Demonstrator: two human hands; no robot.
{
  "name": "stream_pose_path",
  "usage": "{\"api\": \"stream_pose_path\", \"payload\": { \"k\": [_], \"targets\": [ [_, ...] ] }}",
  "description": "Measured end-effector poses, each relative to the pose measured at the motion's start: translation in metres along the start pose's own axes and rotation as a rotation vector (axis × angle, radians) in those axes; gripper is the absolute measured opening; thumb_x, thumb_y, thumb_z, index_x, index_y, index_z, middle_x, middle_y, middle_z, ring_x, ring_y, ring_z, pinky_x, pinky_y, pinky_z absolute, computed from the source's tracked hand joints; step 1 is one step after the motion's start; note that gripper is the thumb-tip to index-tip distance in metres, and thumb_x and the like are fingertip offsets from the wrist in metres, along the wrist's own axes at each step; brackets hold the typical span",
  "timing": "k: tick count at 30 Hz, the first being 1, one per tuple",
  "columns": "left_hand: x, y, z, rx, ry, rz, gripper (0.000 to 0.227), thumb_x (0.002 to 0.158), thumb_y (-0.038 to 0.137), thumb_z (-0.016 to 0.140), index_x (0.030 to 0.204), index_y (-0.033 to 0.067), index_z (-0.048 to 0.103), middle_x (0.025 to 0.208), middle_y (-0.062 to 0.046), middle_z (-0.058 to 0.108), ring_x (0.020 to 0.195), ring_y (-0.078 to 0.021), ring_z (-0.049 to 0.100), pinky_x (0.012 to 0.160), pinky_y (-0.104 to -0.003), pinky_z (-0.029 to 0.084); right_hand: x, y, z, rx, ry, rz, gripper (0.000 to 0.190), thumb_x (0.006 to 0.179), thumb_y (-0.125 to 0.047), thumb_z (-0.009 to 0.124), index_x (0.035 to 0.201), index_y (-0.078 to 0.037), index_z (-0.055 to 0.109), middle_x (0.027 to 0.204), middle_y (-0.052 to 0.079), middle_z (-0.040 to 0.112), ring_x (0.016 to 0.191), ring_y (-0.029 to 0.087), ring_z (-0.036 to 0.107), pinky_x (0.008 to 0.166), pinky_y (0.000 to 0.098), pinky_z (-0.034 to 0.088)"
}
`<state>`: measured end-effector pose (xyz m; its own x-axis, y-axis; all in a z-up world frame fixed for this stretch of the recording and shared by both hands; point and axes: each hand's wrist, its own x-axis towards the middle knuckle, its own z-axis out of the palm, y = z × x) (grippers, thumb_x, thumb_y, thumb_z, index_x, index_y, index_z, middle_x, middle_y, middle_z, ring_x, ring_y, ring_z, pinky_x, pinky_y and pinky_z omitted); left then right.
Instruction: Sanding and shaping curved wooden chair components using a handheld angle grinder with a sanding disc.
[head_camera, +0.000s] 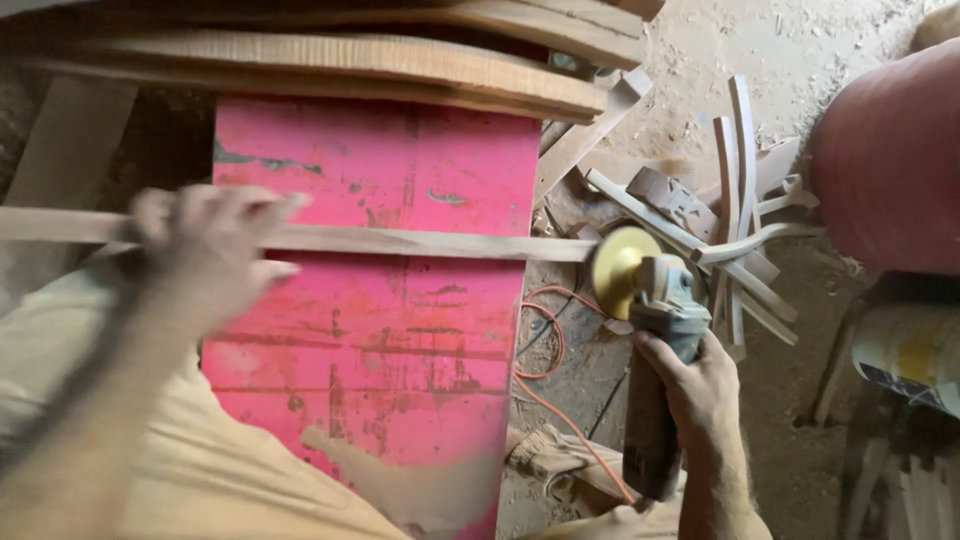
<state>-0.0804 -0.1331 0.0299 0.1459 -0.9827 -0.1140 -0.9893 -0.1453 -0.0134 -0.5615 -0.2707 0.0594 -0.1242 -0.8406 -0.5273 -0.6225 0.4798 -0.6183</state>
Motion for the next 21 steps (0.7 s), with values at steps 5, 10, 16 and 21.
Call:
{"api": "stream_pose_path", "payload": {
  "k": [5,10,16,21],
  "targets": [
    [-0.026,-0.056,0.006,-0.060,-0.058,-0.017,0.052,0.081,0.026,0.075,0.132,0.0386,0.069,0.126,0.009,0.063,0.112,-0.0191,0.061,0.108,-0.053,0.032,-0.016,-0.034,0.023,-0.250,-0.002,-0.149,0.046,0.079,-0.032,0.082,0.113,-0.003,0.072,0.094,0.011,0.078,0.082,0.017,0.070,0.076,0.0347,0.056],
    [-0.024,-0.061,0.009,-0.121,-0.089,0.006,0.046,0.089,0.015,0.070,0.130,0.0368,0.072,0.118,0.014,0.067,0.103,-0.0142,0.062,0.097,-0.047,0.036,-0.040,-0.063,0.048,-0.363,-0.030,-0.171,0.050,0.074,-0.035,0.085,0.111,-0.002,0.073,0.092,0.013,0.080,0.083,0.019,0.074,0.077,0.0359,0.057],
    [-0.026,-0.057,0.006,-0.138,-0.028,0.037,0.042,0.087,0.014,0.070,0.124,0.0348,0.073,0.107,0.010,0.065,0.098,-0.0157,0.061,0.088,-0.051,0.035,-0.072,-0.107,0.085,-0.530,-0.084,-0.246,0.068,0.069,-0.047,0.084,0.124,-0.009,0.068,0.094,0.019,0.078,0.089,0.030,0.078,0.079,0.0417,0.058],
    [-0.025,-0.056,0.012,-0.189,0.018,0.036,0.039,0.085,0.014,0.069,0.119,0.0333,0.074,0.102,0.008,0.063,0.097,-0.0174,0.061,0.084,-0.052,0.033,-0.097,-0.137,0.118,-0.746,-0.086,-0.270,0.082,0.065,-0.056,0.085,0.133,-0.016,0.063,0.096,0.021,0.077,0.092,0.038,0.074,0.079,0.0479,0.057]
  ]
}}
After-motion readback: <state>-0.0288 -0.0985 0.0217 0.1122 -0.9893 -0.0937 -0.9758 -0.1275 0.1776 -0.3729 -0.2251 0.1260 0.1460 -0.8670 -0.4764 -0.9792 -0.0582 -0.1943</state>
